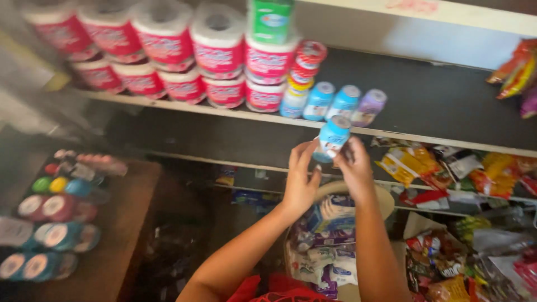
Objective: Stocking and organizing various small consumer products on store shelves.
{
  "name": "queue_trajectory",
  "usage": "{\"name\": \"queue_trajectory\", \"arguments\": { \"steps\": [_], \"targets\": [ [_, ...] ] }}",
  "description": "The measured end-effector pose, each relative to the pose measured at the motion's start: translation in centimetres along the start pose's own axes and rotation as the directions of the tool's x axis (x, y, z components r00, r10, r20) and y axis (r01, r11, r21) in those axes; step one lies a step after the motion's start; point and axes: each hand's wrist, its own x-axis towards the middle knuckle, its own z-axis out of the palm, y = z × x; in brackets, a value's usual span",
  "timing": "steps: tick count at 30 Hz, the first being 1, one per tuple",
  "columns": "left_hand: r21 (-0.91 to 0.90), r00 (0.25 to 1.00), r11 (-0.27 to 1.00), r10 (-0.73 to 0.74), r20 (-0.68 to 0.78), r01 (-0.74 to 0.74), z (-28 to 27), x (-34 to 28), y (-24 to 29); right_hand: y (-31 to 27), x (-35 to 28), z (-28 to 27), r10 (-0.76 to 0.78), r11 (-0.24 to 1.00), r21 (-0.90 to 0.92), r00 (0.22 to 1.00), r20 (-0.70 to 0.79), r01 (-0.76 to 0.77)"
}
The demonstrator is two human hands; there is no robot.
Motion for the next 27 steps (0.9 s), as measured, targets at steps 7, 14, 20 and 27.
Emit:
{"name": "queue_trajectory", "arguments": {
  "steps": [7, 14, 20, 27],
  "targets": [
    [0.199, 0.939, 0.921, 0.308, 0.153, -0.334, 5.4, 5.8, -0.9, -3.2, 2.6, -8.5, 0.088, 0.987, -0.112, 0.966, -0.241, -0.118],
    [0.533, 0.836, 0.660, 0.512, 0.197, -0.530, 4.7, 13.5, 0.0, -1.7, 6.4, -15.1, 0.031, 0.952, -0.275, 0.935, -0.353, -0.136],
    [0.637, 0.828, 0.547, 0.476, 0.296, -0.543, 3.9, 16.6, -1.5, -0.5, 8.4, -15.8, 0.085, 0.948, -0.273, 0.959, -0.271, -0.162],
    [0.644, 0.817, 0.517, 0.462, 0.345, -0.564, 3.8, 16.8, -2.1, -0.8, 9.6, -15.5, 0.232, 0.861, -0.413, 0.953, -0.197, -0.295]
  ]
}}
